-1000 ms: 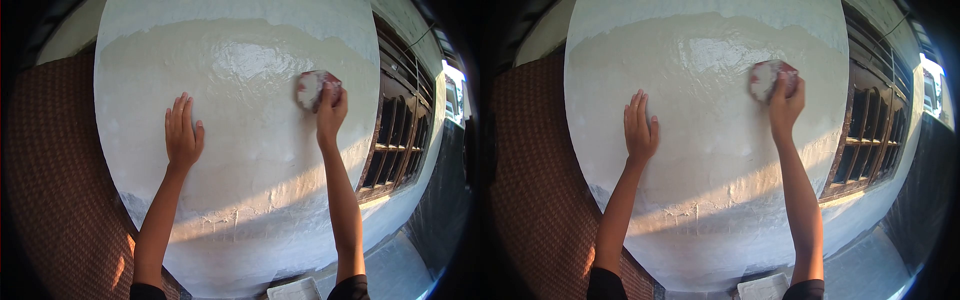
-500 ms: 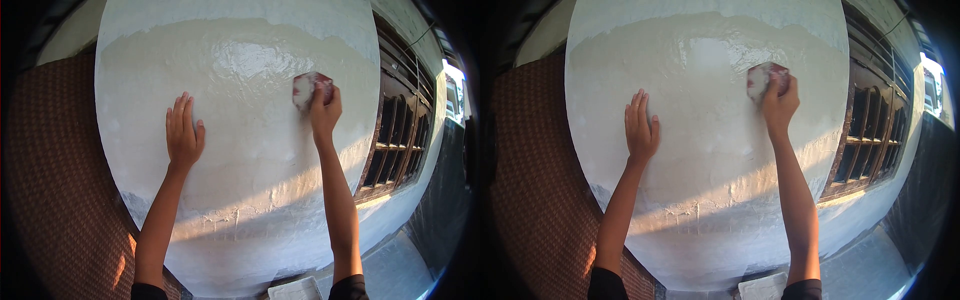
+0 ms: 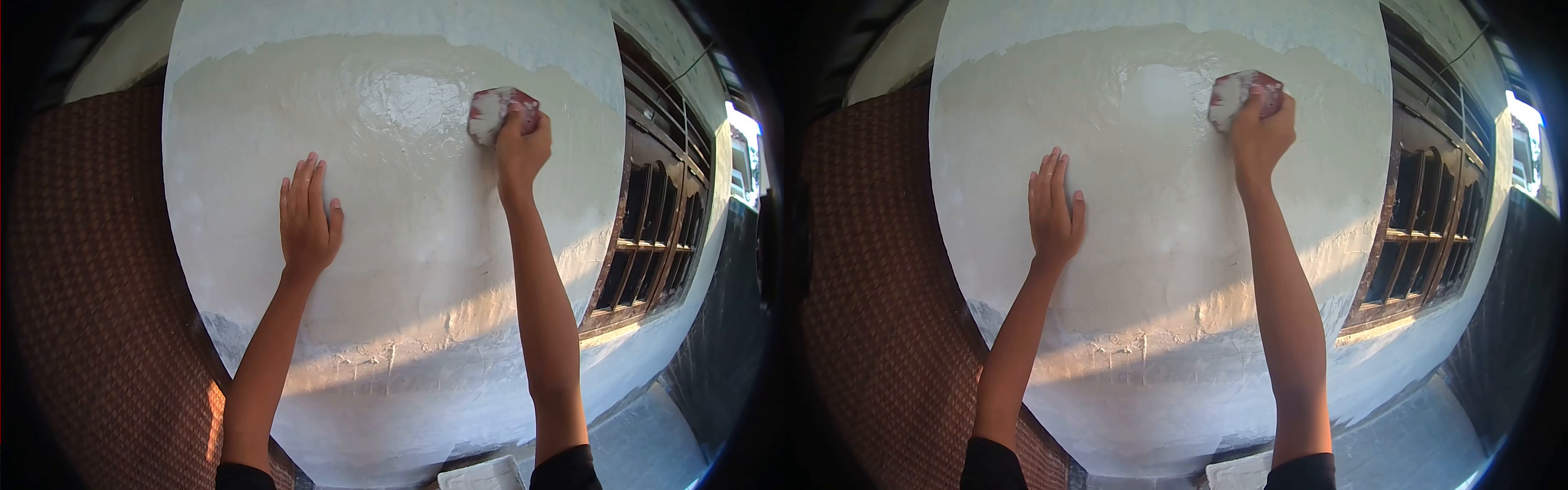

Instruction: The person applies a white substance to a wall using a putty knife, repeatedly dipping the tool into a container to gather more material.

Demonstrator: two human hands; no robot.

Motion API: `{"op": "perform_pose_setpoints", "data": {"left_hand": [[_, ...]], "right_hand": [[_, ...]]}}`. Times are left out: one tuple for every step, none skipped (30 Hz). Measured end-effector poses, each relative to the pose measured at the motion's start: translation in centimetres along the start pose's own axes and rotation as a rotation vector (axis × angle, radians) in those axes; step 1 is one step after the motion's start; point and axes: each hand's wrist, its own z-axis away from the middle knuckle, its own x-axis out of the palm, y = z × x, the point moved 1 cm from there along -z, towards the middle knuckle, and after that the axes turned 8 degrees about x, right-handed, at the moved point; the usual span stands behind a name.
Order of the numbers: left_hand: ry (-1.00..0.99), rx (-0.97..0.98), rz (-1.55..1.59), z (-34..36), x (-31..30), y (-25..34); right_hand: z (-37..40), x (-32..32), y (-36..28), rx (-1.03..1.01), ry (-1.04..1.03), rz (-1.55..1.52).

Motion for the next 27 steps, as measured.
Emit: {"op": "perform_pose_setpoints", "data": {"left_hand": [[0.000,-0.008,-0.004,0.0,0.0,0.0],[0.000,-0.006,-0.004,-0.1,0.0,0.0],[-0.001,-0.003,-0.008,0.0,0.0,-0.1],[-0.002,0.000,-0.012,0.0,0.0,-0.1],[-0.003,0.002,-0.008,0.0,0.1,-0.1],[-0.002,0.004,-0.007,0.1,0.1,-0.1],[-0.001,0.007,-0.006,0.1,0.0,-0.1],[-0.001,0.012,-0.005,0.0,0.0,-0.1],[-0.006,0.008,-0.006,0.0,0.0,-0.1],[-0.010,0.001,-0.009,0.0,0.0,-0.1],[-0.006,0.000,-0.011,0.1,0.0,-0.1],[0.001,0.000,-0.007,0.2,0.1,-0.1],[0.009,0.003,-0.003,0.1,0.1,-0.1],[0.010,0.003,-0.003,0.0,0.1,-0.1],[0.009,0.004,-0.021,-0.1,-0.1,0.0],[0.006,0.006,-0.039,-0.1,-0.2,0.1],[0.001,0.010,-0.037,0.0,-0.1,0.1],[-0.004,0.008,-0.026,0.0,0.0,-0.1],[-0.007,0.003,-0.016,0.1,0.1,-0.2],[-0.010,0.003,-0.015,0.2,0.1,-0.2],[-0.008,0.006,-0.015,0.2,0.1,-0.2],[-0.003,0.007,-0.018,0.1,0.1,-0.2],[0.003,0.005,-0.022,0.1,0.1,-0.2],[0.004,0.001,-0.017,0.1,0.1,-0.2],[0.002,-0.003,-0.009,0.1,0.2,-0.1],[0.001,-0.003,-0.009,0.1,0.2,-0.1],[0.001,0.003,-0.017,0.1,0.1,-0.1]], "right_hand": [[-0.2,-0.3,-0.5,0.075,0.038,-0.128],[0.2,0.0,-0.2,-0.023,-0.025,-0.120],[1.0,0.4,-0.2,-0.120,-0.088,-0.110],[2.3,0.9,-0.2,-0.208,-0.247,-0.129],[3.5,0.8,-0.7,-0.291,-0.418,-0.016],[3.2,0.9,0.1,-0.378,-0.416,0.117],[2.5,1.2,1.0,-0.464,-0.411,0.250],[1.2,1.0,1.2,-0.365,-0.266,0.194],[0.1,0.5,1.1,-0.266,-0.125,0.137],[-0.9,-0.4,1.1,-0.078,-0.027,0.096],[-0.9,-0.9,0.4,-0.005,0.083,-0.020],[-0.4,-0.9,0.3,-0.055,0.062,-0.060],[0.2,-0.8,0.4,-0.108,0.042,-0.101],[1.6,-0.3,0.4,-0.164,-0.103,-0.072],[2.9,0.1,0.5,-0.218,-0.248,-0.040],[3.3,0.3,1.1,-0.397,-0.408,0.093],[3.5,0.3,0.7,-0.498,-0.432,0.289],[2.8,0.1,1.0,-0.355,-0.327,0.235],[1.6,0.1,1.2,-0.216,-0.224,0.180],[-0.1,-0.2,2.1,-0.128,-0.056,0.134],[-0.7,-1.2,1.4,0.011,0.035,0.052],[-0.6,-1.5,1.2,0.009,0.059,-0.004],[-0.3,-1.7,1.1,0.008,0.085,-0.064],[0.5,-1.3,1.3,-0.042,-0.040,-0.056],[1.6,-0.7,1.7,-0.090,-0.164,-0.045],[3.1,-0.5,1.4,-0.254,-0.318,-0.025],[3.4,-0.5,1.8,-0.440,-0.425,0.179]]}}
